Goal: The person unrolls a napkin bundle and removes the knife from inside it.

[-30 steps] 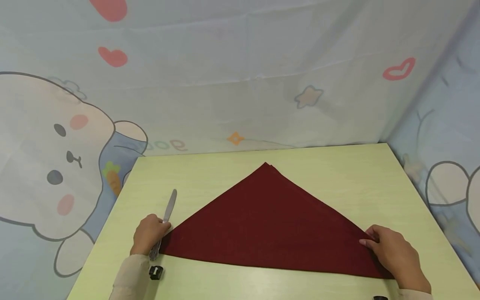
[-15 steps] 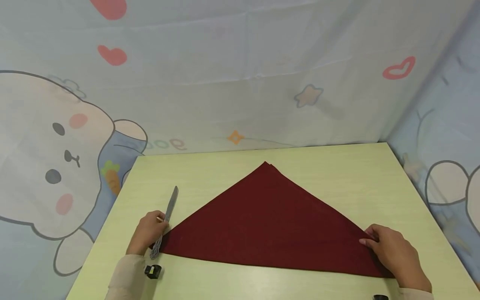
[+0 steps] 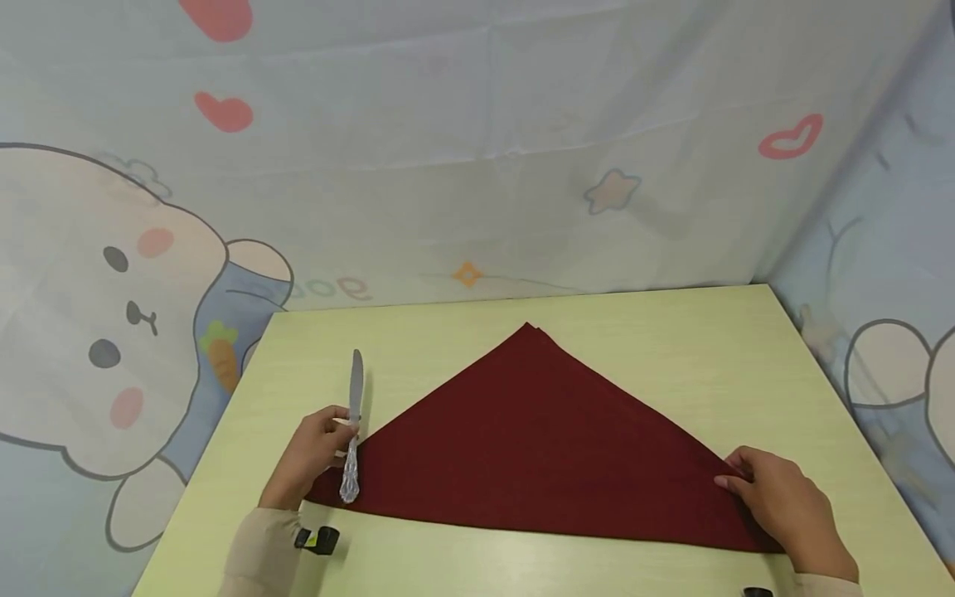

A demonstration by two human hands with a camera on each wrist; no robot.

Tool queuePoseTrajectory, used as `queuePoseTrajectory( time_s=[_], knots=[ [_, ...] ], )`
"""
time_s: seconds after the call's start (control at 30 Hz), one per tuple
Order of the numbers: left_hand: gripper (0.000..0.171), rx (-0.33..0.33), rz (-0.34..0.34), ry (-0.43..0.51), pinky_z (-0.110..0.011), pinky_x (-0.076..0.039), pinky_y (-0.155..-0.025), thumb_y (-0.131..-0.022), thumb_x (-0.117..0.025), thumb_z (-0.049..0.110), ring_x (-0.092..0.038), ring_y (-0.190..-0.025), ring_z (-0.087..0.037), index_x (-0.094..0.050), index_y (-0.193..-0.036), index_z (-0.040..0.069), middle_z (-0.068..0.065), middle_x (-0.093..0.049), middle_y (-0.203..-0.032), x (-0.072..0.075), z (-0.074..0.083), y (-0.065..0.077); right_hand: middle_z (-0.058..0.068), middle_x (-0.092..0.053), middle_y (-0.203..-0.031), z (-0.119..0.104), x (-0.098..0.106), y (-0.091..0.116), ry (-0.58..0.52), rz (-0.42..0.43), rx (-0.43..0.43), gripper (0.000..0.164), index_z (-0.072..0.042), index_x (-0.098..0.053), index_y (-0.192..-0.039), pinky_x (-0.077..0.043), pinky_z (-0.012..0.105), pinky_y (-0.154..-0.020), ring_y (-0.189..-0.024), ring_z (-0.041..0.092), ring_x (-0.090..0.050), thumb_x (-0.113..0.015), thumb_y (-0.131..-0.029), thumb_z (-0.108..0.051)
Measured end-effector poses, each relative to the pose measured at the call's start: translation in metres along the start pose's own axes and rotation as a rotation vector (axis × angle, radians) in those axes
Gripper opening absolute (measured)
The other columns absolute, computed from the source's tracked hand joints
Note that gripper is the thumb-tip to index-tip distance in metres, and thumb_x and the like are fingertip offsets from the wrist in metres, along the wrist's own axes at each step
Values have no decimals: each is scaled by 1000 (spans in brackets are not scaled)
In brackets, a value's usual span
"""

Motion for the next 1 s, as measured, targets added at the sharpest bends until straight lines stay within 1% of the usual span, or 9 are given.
queuePoseTrajectory(
  time_s=[0.1,0.23,0.33,0.6,0.77,0.93,1.0],
  knots=[
    [24,5,-7,52,-36,-59,-63,-102,-58,6,-65,-75,-18,-60,-122,-7,-18,-64,-94,-9,6,-3,2,-70,-90,-1,0,1,1,10,2,26,-12,-70,-101,-50,48,-66,-81,20,-63,-74,-92,-36],
    [26,1,-7,79,-36,-60,-61,-101,-58,5,-67,-73,-18,-61,-125,-7,-17,-65,-94,-22,16,-5,2,-70,-90,-2,1,1,8,24,1,22,-11,-70,-101,-51,49,-66,-81,20,-63,-74,-93,-31],
    [27,-14,-21,94,-37,-60,-61,-101,-58,4,-67,-72,-18,-61,-125,-8,-16,-64,-93,-33,24,-7,2,-70,-90,-1,1,2,7,24,5,23,-10,-70,-102,-51,49,-67,-81,20,-63,-74,-93,-31],
    [26,-48,-96,129,-35,-59,-60,-100,-57,3,-65,-70,-17,-62,-123,-8,-14,-64,-91,-66,44,-15,3,-71,-90,1,1,3,8,37,17,22,-10,-70,-101,-52,51,-68,-83,24,-66,-75,-92,-29],
    [27,-90,-144,142,-36,-61,-60,-99,-56,0,-65,-70,-18,-62,-123,-9,-15,-65,-92,-85,59,-19,5,-71,-92,3,0,3,0,39,11,23,-11,-70,-100,-52,52,-69,-85,27,-67,-76,-91,-31],
    [26,-135,-200,148,-39,-62,-63,-100,-56,0,-65,-73,-18,-61,-123,-10,-19,-67,-96,-102,72,-22,5,-71,-93,3,-1,2,-4,35,5,27,-12,-71,-101,-51,51,-67,-83,25,-66,-76,-90,-36],
    [26,-149,-222,150,-39,-62,-65,-100,-56,0,-66,-75,-18,-61,-124,-11,-21,-67,-98,-109,76,-24,5,-72,-93,2,-1,2,-4,36,4,27,-12,-71,-101,-51,50,-66,-83,25,-67,-76,-90,-36]
  ],
)
Point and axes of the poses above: each hand's wrist, its own y-axis away from the middle knuckle, its own x-axis out of the back of the hand, z = x × y, the point moved 3 cm from there along -y, towards the middle knuckle
